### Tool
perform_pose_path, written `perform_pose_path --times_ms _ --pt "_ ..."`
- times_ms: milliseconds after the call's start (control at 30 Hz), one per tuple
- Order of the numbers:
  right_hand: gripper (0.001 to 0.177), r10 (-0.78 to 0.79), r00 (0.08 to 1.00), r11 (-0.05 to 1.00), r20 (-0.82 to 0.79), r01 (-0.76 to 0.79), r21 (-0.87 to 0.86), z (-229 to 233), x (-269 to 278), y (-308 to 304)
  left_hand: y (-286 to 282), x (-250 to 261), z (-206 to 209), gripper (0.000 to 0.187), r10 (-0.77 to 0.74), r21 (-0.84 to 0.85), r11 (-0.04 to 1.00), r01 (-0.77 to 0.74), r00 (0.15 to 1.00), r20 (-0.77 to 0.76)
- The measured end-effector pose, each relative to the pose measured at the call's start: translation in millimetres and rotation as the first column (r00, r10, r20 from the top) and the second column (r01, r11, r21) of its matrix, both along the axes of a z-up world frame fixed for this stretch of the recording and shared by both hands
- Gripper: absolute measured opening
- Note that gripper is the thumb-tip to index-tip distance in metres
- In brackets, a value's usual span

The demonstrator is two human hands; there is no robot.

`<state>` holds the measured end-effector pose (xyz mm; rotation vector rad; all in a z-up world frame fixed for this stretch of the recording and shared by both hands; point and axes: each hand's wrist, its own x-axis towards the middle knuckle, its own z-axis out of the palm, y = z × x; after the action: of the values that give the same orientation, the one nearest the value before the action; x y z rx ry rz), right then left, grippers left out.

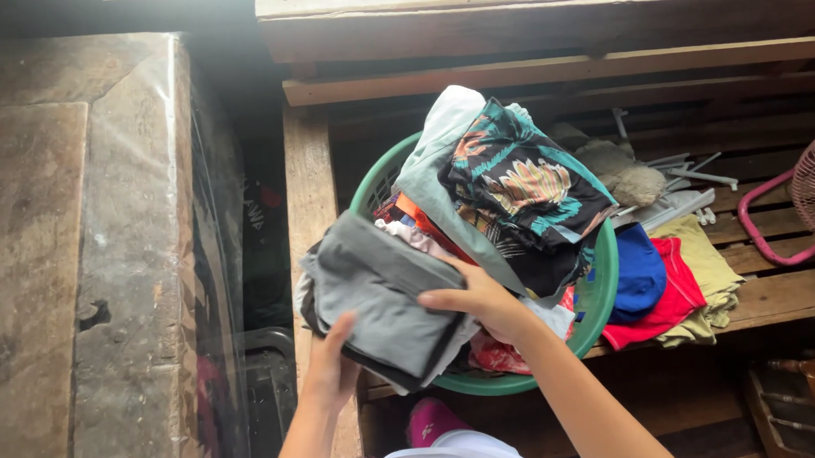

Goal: The recorder folds several pieces of clothing, including underwear, on a table and places them into a laundry basket.

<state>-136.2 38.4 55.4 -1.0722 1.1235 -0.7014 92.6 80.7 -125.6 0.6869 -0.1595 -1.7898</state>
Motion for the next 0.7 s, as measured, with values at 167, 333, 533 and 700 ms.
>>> perform_pose_path --times_ms 167,333,533,700 --pt "0.071 -0.132 0.981 0.963 -0.139 0.160 0.215 -67.8 -32.0 -12.0 -9.5 20.2 56.6 0.062 0.041 0.082 0.995 -0.058 0.979 0.201" --pt "0.086 -0.308 0.897 0.860 -0.318 0.406 0.311 -78.4 -42.1 -4.5 1.4 56.5 35.6 0.059 0.127 0.148 0.977 -0.153 0.977 0.172" --pt "0.101 -0.304 0.904 0.781 -0.301 0.417 0.464 -130.1 -51.3 -20.1 15.0 65.9 31.3 0.061 0.181 0.113 0.968 -0.222 0.938 0.294" --pt "0.089 -0.358 0.863 0.700 -0.355 0.500 0.510 -153.2 -44.0 -29.4 20.9 63.3 10.9 0.062 0.152 0.167 0.966 -0.198 0.955 0.256"
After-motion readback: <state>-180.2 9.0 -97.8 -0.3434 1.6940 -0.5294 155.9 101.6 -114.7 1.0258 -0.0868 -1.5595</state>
